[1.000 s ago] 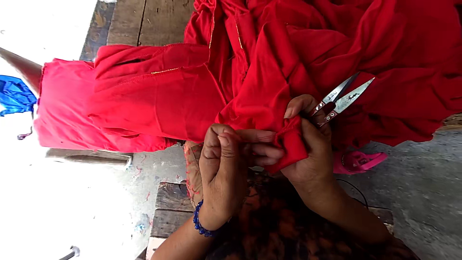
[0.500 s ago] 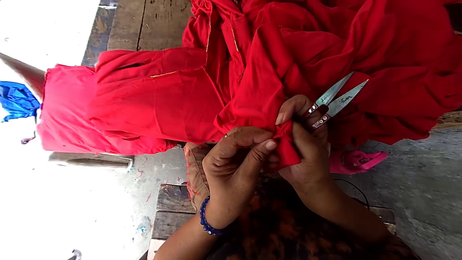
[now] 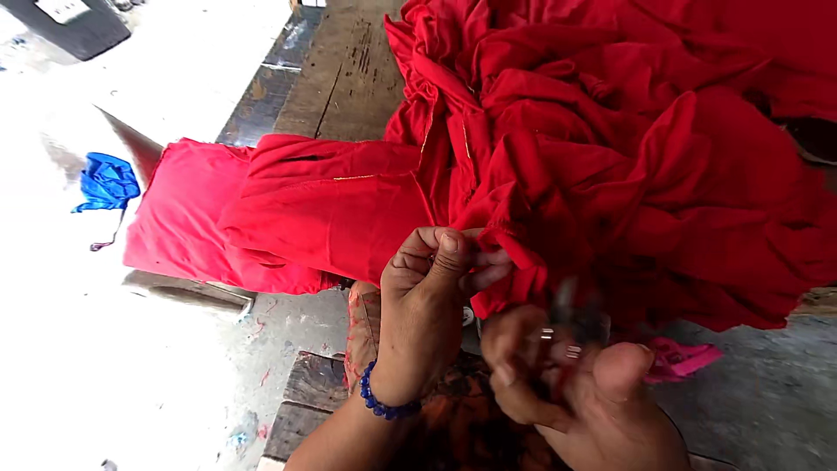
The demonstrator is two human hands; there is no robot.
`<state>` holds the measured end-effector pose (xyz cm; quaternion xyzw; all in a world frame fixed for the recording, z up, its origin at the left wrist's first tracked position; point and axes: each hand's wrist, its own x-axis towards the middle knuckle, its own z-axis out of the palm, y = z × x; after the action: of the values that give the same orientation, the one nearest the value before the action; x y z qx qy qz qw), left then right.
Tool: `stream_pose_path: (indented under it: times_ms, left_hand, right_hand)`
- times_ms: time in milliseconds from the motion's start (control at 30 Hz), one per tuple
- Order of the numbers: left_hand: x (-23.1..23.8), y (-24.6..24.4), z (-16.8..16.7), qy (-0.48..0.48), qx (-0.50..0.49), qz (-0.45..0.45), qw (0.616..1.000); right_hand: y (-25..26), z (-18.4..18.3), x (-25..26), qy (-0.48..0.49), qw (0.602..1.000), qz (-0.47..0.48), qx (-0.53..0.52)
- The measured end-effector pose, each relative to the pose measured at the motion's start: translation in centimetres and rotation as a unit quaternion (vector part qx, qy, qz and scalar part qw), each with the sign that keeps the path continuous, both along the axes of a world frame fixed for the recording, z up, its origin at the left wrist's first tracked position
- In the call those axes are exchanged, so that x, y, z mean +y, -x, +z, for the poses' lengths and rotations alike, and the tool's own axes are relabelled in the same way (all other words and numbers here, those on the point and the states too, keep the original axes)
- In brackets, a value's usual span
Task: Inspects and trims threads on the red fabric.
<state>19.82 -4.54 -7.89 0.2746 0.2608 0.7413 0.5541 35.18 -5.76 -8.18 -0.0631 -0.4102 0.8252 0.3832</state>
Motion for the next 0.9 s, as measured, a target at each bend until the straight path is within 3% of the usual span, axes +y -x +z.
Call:
stream_pose_path:
  times_ms: [100, 367, 900]
  left_hand:
    - [-0.3, -0.1, 0.5, -0.006, 0.016, -0.005, 1.0]
    - [-1.1, -0.2, 0.0, -0.063, 0.13, 0.025, 0.989]
    - [-1.1, -1.0, -1.1, -0.099, 0.193, 0.051, 0.975]
  right_hand:
    - [0.8, -0.3, -0.1, 0.076, 0.996, 0.038, -0.012]
    - [1.3, 0.2, 0.1, 0.181, 0.983, -0.022, -0.003]
    - [1.1, 0.5, -0.1, 0.222, 0.974, -0.007, 0.048]
